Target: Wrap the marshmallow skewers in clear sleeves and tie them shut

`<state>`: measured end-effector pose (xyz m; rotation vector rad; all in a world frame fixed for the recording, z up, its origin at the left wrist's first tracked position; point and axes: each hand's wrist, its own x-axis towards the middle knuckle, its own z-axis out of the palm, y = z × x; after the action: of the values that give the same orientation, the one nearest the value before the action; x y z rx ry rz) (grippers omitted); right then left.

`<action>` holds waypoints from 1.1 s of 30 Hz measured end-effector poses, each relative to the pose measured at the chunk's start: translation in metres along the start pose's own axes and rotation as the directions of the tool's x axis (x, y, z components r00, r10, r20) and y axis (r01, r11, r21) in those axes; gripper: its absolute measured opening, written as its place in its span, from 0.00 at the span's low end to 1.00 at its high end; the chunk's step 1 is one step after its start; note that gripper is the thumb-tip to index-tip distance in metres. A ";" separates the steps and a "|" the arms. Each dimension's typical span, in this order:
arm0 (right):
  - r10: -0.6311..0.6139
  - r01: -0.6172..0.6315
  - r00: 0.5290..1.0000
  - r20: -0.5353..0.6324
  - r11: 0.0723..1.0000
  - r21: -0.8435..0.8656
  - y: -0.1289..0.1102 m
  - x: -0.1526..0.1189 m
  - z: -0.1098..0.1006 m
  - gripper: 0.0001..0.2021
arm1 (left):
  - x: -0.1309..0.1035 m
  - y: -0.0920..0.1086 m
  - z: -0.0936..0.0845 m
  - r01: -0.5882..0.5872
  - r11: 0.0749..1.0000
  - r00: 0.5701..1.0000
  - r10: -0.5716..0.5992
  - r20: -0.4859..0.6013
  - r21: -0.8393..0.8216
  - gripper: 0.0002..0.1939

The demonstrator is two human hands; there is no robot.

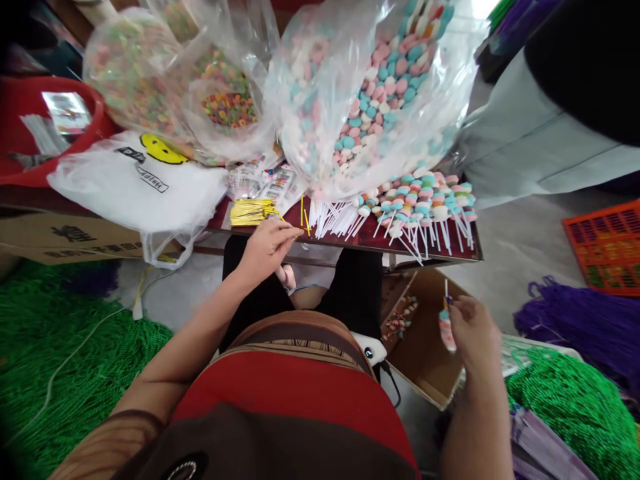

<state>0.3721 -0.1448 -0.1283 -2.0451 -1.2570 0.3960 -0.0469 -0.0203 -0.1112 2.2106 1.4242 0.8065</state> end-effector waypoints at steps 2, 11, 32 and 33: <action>0.130 -0.128 0.987 -0.097 0.992 0.017 -0.014 0.001 0.002 0.09 | 0.009 -0.009 0.002 0.021 0.987 1.000 -0.022 0.006 0.158 0.16; -0.384 0.318 0.880 0.279 0.913 0.256 -0.171 0.038 0.128 0.10 | 0.052 -0.029 0.014 0.097 0.928 0.988 -0.134 0.080 0.360 0.20; 0.197 -0.266 0.937 0.289 0.938 0.223 -0.200 0.097 0.195 0.12 | 0.056 -0.026 0.013 0.115 0.948 0.993 -0.119 -0.005 0.298 0.17; 0.271 -0.383 0.908 0.319 0.847 0.368 -0.201 0.096 0.198 0.12 | 0.060 -0.021 0.013 0.091 0.953 0.996 -0.093 -0.005 0.290 0.17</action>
<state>0.1724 0.0756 -0.1203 -1.8596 -0.8494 1.0337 -0.0339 0.0422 -0.1179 2.3317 1.7220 0.5859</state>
